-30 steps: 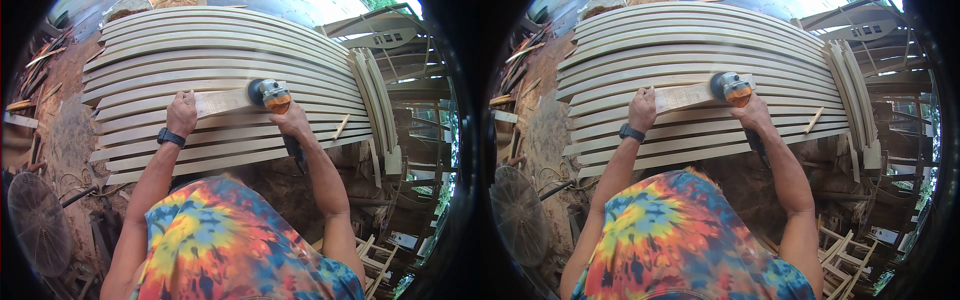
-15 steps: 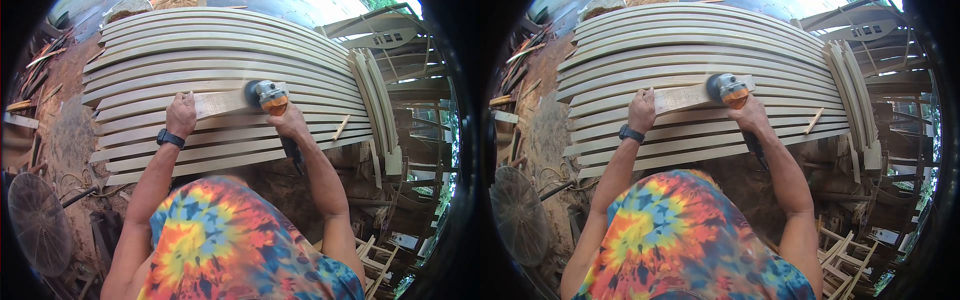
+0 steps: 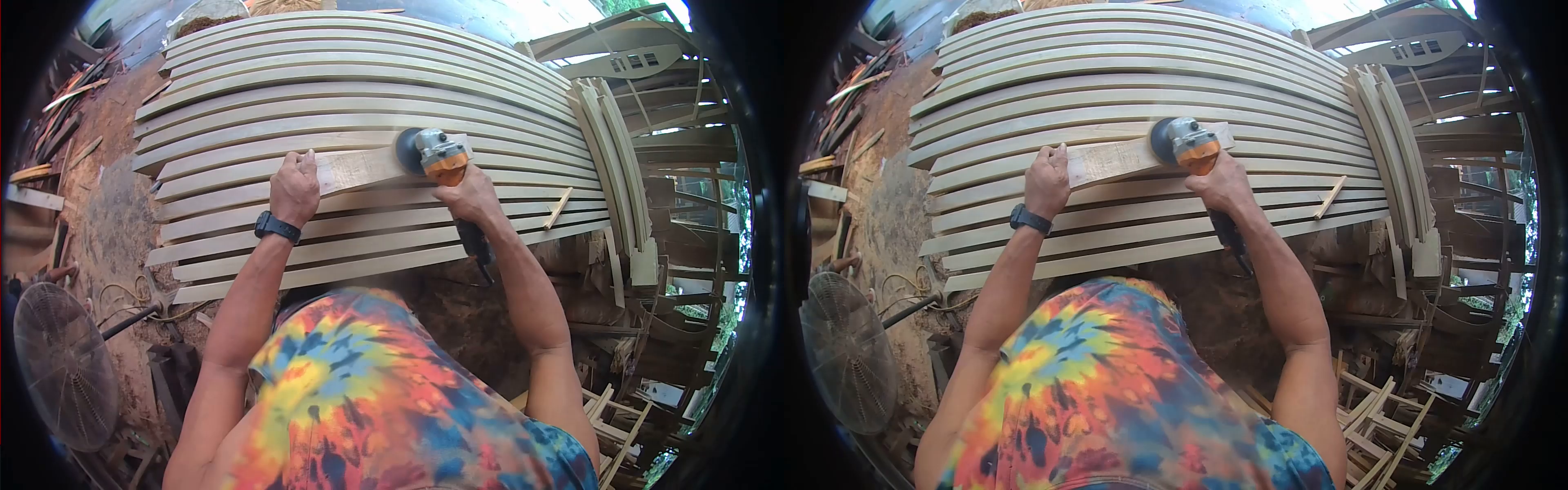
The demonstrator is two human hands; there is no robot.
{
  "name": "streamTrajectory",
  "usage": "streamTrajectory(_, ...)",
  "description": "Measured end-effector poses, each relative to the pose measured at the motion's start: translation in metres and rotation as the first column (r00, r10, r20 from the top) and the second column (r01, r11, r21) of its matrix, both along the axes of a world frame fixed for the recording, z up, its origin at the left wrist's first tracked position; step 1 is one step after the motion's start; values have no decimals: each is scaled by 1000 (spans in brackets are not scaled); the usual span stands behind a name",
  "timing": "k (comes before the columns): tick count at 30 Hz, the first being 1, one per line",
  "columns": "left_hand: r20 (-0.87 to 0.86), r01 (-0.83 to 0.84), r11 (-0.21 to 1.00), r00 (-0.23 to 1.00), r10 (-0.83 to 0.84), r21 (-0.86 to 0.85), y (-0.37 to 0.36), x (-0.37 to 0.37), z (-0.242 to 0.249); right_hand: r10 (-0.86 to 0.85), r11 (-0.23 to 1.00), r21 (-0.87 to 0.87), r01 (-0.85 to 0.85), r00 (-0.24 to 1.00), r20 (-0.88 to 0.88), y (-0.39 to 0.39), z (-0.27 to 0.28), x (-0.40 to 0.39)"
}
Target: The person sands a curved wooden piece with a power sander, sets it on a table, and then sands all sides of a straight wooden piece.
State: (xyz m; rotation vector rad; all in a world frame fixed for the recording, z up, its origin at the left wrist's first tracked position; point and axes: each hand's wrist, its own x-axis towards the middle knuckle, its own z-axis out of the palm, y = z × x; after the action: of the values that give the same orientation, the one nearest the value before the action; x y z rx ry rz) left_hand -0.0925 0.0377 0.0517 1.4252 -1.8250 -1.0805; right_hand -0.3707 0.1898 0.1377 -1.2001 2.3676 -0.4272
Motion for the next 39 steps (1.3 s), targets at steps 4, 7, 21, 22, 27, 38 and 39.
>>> streamTrajectory(4, -6, 7, 1000, 1000, -7, -3, 0, 0, 1, -118, 986, 131, 107, 990, 77, -7, 12, -3)
streamTrajectory(7, -7, 6, 1000, 1000, -6, -5, 1, -1, 1, 4, 1000, 8, -4, 1000, -8, -8, -1, 4)
streamTrajectory(21, -25, -2, 1000, 1000, 2, -20, -4, -3, -7, -231, 972, 26, 234, 968, -97, 13, 28, -46)
streamTrajectory(22, -15, -8, 1000, 1000, 8, -27, -5, -3, -8, -236, 970, 35, 241, 967, -98, 13, 29, -45)
streamTrajectory(27, -4, -1, 1000, 1000, 1, 0, -5, -3, -6, -173, 983, 69, 170, 984, 39, 8, 20, -22)
streamTrajectory(38, 14, -1, 1000, 1000, 1, 10, -5, -2, -6, -5, 996, 94, -2, 997, 72, -8, 11, 5)
streamTrajectory(39, 27, 3, 1000, 1000, -4, 12, -6, -1, -7, 11, 999, 46, -12, 1000, 29, -7, 7, 3)
